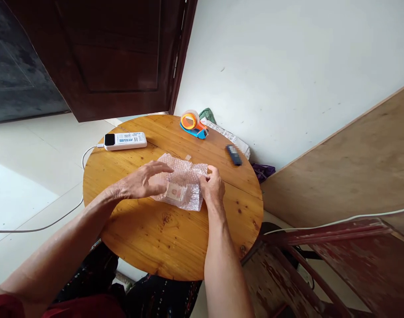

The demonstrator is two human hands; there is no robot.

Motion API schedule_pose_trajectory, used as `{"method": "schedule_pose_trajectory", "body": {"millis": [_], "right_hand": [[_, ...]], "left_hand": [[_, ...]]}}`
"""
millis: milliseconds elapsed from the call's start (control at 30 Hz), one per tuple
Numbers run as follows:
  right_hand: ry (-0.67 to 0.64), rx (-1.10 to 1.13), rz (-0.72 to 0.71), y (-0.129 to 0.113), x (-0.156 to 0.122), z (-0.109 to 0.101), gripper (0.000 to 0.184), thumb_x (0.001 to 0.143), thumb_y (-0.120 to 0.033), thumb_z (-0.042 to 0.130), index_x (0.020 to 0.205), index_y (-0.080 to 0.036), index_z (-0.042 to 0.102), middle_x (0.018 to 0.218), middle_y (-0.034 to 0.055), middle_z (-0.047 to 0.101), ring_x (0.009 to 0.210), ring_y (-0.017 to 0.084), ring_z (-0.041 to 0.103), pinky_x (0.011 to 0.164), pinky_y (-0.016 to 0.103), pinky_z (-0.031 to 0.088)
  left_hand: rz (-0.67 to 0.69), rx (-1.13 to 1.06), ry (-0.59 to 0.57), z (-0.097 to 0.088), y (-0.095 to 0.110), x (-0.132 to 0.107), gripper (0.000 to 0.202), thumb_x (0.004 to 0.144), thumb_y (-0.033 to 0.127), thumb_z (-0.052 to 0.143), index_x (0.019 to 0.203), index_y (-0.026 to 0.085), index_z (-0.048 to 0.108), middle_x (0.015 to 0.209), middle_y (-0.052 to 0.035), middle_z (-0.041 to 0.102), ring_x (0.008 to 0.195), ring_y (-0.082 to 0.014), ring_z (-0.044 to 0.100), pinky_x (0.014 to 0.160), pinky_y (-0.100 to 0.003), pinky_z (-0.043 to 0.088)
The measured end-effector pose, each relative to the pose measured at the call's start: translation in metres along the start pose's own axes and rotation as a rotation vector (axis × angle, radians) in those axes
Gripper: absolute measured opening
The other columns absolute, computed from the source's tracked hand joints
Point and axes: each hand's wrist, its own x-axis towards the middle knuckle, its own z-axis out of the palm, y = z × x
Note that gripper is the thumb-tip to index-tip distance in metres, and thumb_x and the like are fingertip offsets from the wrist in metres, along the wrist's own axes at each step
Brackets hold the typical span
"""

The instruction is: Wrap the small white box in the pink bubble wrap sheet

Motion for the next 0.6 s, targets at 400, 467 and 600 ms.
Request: {"method": "schedule_pose_trajectory", "body": {"millis": [400,467,600], "right_hand": [[-0.025,-0.043,0.008,-0.003,0.002,-0.001,0.051,0.076,-0.037,0.058,0.124,-0.021,0.061,0.082,0.0043,0.077,0.083,0.027,0.068,0.076,0.037,0.048],[-0.015,-0.043,0.013,-0.004,0.001,-0.001,0.049,0.076,-0.036,0.059,0.122,-0.021,0.062,0.082,0.0043,0.076,0.084,0.027,0.068,0.076,0.036,0.048],[-0.002,-0.057,0.017,-0.009,-0.003,-0.003,0.042,0.079,-0.034,0.059,0.119,-0.025,0.063,0.085,0.0023,0.077,0.083,0.025,0.068,0.074,0.035,0.046]], "left_hand": [[0.071,0.295,-0.155,0.002,0.023,-0.014,0.017,0.076,0.012,0.055,0.08,0.02,0.07,0.085,-0.0059,0.066,0.081,-0.0196,0.061,0.074,-0.031,0.046],[0.191,0.297,-0.205,0.008,0.035,-0.027,0.018,0.077,0.009,0.053,0.08,0.019,0.068,0.1,-0.0077,0.066,0.091,-0.0206,0.061,0.082,-0.033,0.048],[0.292,0.252,-0.377,0.025,0.046,-0.055,0.011,0.071,0.007,0.055,0.071,0.018,0.057,0.093,-0.0076,0.065,0.086,-0.0204,0.06,0.076,-0.033,0.05]]}}
